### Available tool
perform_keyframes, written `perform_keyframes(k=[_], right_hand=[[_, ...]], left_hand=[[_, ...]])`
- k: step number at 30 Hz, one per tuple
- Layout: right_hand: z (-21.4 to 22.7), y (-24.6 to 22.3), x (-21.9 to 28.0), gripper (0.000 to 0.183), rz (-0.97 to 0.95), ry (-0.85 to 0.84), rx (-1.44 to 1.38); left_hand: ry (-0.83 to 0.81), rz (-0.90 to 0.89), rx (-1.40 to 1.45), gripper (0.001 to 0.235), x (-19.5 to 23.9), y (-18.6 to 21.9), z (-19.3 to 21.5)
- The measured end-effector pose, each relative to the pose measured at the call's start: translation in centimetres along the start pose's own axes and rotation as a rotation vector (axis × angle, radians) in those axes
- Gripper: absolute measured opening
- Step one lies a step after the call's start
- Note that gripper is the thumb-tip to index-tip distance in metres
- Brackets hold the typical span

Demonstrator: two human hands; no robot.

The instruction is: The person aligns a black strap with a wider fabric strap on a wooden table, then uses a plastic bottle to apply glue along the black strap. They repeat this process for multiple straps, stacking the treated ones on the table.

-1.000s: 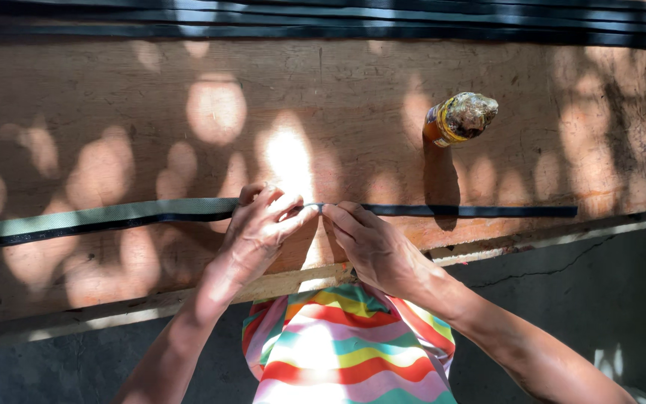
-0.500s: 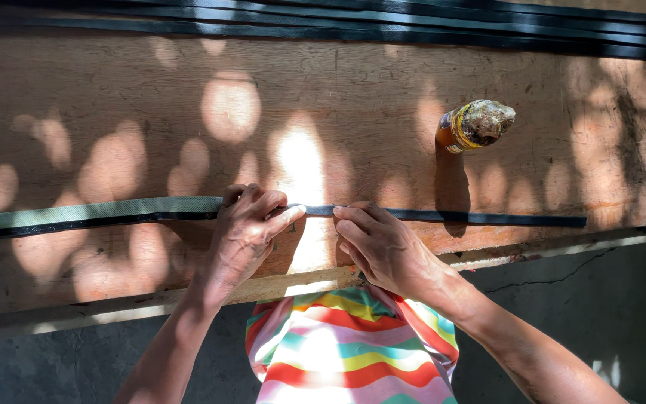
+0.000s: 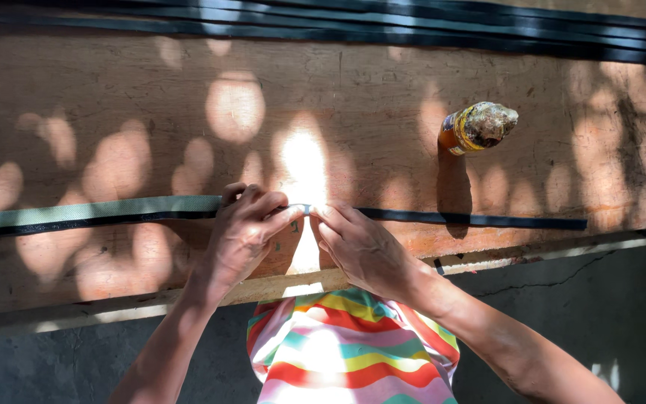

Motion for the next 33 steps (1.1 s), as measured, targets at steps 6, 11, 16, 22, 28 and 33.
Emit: perform_keyframes(k=[6,11,16,22,28,33], right_hand=[[0.2,0.4,-0.1,0.027,-0.029,0.022,-0.111],[0.1,0.4,-0.3,0.031,-0.042,0.022,-0.105],[-0.2,0.5,-0.4,0.036,-0.067,-0.009,-0.080],[0.0,0.1,-0.5,0.039,-0.081,0.018,-0.069],[-2.5,-0.4,-2.1,0.055,-0.129,0.070,0.226],[-2.5,1.6,1.5,0.046,-0.262,0.060,0.244]], left_hand=[[0.131,0.024,0.022,0.035,1.3,-1.6,1.4],[0.129,0.011,-0.004,0.029,1.7,-2.3,1.1],[0.107,0.015,-0.024,0.026,1.9,-2.6,0.9],[0.089,0.029,-0.015,0.024,1.8,-2.6,0.6],[0.111,0.032,-0.013,0.026,1.7,-2.3,0.9],[0.100,0.068,-0.054,0.031,1.2,-1.7,1.7]])
Point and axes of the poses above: each hand's wrist, its own x-axis away from the middle knuckle, its own z-axis out of the back of the hand, y = z × x, the point moved 3 cm from there along -x, towards the middle knuckle, and after that the axes turned 1 degree about x, right-handed, at the moved point
